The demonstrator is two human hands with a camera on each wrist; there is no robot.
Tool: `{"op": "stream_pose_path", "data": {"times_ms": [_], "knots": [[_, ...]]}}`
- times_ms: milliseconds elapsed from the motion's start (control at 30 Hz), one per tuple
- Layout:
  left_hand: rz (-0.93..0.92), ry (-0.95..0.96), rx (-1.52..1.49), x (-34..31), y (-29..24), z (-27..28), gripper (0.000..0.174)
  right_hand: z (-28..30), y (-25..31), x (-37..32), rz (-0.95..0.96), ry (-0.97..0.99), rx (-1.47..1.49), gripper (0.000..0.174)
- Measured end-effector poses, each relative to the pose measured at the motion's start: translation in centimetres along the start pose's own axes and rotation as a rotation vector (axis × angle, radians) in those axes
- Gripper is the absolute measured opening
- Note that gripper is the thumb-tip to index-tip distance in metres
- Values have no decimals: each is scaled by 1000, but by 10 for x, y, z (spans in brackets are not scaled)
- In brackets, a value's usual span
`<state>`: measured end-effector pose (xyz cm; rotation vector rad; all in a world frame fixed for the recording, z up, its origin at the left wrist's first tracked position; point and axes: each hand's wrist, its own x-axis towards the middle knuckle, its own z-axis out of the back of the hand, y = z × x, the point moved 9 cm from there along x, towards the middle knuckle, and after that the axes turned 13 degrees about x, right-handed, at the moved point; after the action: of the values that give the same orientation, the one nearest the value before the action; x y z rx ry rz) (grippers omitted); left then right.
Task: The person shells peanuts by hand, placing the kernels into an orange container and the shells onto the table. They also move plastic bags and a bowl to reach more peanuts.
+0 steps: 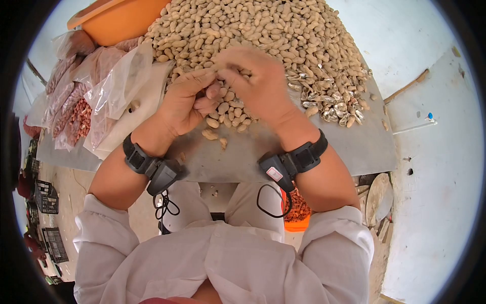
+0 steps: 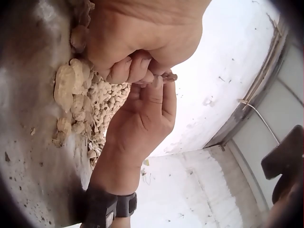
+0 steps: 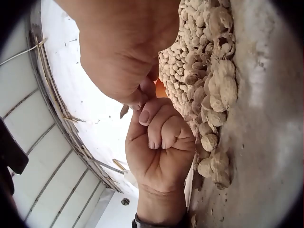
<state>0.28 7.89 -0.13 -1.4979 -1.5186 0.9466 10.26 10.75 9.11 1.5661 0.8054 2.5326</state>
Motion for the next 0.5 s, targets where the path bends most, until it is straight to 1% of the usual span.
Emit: {"op": "stream_pose_path", "data": {"times_ms": [67, 133, 200, 267, 300, 400, 500], "knots": [[-6, -45, -3, 0, -2, 3, 25, 24, -7, 4, -27, -97, -116, 14], [-7, -80, -30, 0, -4, 9, 25, 66, -22, 4, -173, -307, -280, 14], [-10, -108, -40, 1, -4, 15, 25, 113, -31, 3, -153, -415, -557, 17], [-29, -132, -31, 2, -6, 20, 25, 143, -31, -3, -118, -481, -994, 18], [-46, -140, -18, 2, -7, 21, 25, 148, -28, -4, -97, -509, -1214, 18], [-70, -156, -13, 2, -9, 22, 24, 140, -32, 0, 76, -382, -988, 21], [-93, -134, -1, 3, -11, 25, 24, 111, -73, -3, -258, -160, -598, 21]]}}
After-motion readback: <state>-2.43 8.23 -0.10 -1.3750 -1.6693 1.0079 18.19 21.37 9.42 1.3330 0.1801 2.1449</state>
